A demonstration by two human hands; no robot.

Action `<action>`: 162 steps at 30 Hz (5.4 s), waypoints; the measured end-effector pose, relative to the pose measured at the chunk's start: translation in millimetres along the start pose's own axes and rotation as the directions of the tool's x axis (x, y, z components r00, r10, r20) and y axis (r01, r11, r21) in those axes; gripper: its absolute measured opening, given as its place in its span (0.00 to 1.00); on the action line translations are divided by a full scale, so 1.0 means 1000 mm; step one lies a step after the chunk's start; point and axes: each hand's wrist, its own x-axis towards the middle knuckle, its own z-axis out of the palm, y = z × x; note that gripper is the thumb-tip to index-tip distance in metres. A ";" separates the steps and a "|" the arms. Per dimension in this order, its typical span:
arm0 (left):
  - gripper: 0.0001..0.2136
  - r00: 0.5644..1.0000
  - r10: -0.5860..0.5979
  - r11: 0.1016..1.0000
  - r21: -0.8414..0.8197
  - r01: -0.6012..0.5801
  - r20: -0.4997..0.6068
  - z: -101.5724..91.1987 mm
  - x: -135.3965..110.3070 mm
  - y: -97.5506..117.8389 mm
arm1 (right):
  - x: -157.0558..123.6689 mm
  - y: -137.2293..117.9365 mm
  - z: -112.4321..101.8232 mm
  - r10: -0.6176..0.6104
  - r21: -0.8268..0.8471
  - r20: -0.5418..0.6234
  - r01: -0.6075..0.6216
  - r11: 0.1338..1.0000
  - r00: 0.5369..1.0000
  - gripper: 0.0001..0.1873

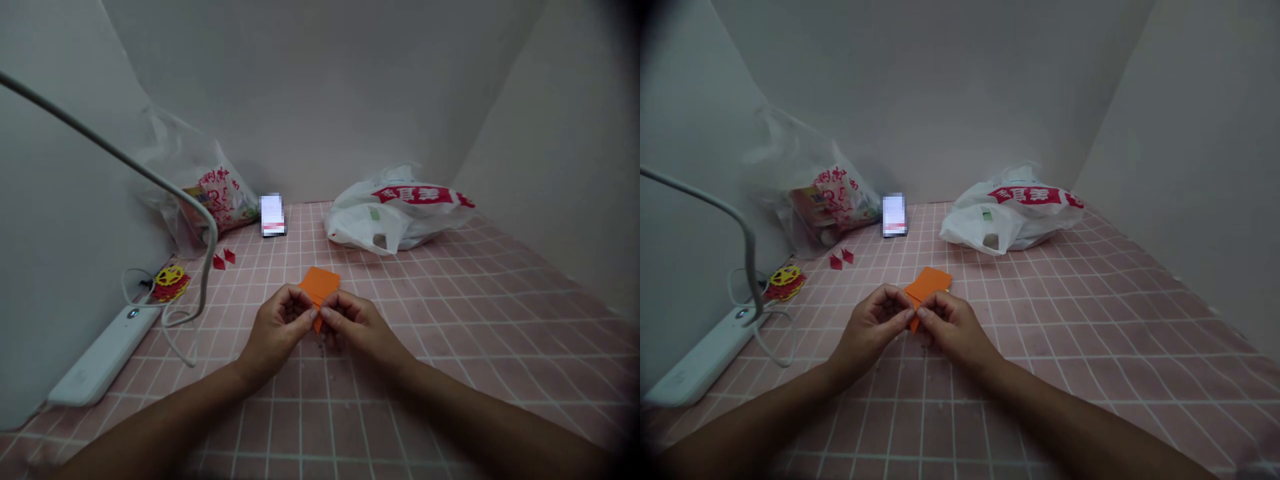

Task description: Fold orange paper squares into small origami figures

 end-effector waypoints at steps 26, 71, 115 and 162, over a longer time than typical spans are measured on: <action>0.09 0.997 -0.001 0.998 -0.055 0.006 0.081 -0.003 -0.001 -0.001 | -0.007 -0.005 -0.001 -0.256 -0.317 -0.026 0.235 0.919 0.966 0.06; 0.10 0.989 -0.092 0.977 -0.180 0.112 0.118 -0.002 0.004 -0.010 | -0.002 0.001 0.002 -0.105 0.048 -0.075 0.109 0.993 0.992 0.12; 0.13 0.981 -0.081 0.996 -0.028 0.087 0.174 -0.004 0.002 -0.008 | -0.003 0.013 0.000 -0.031 -0.018 -0.001 0.031 0.999 1.000 0.17; 0.07 0.995 0.062 0.989 0.132 -0.072 0.078 -0.003 -0.002 -0.008 | -0.008 -0.001 0.003 -0.256 -0.476 -0.074 0.192 0.859 0.964 0.07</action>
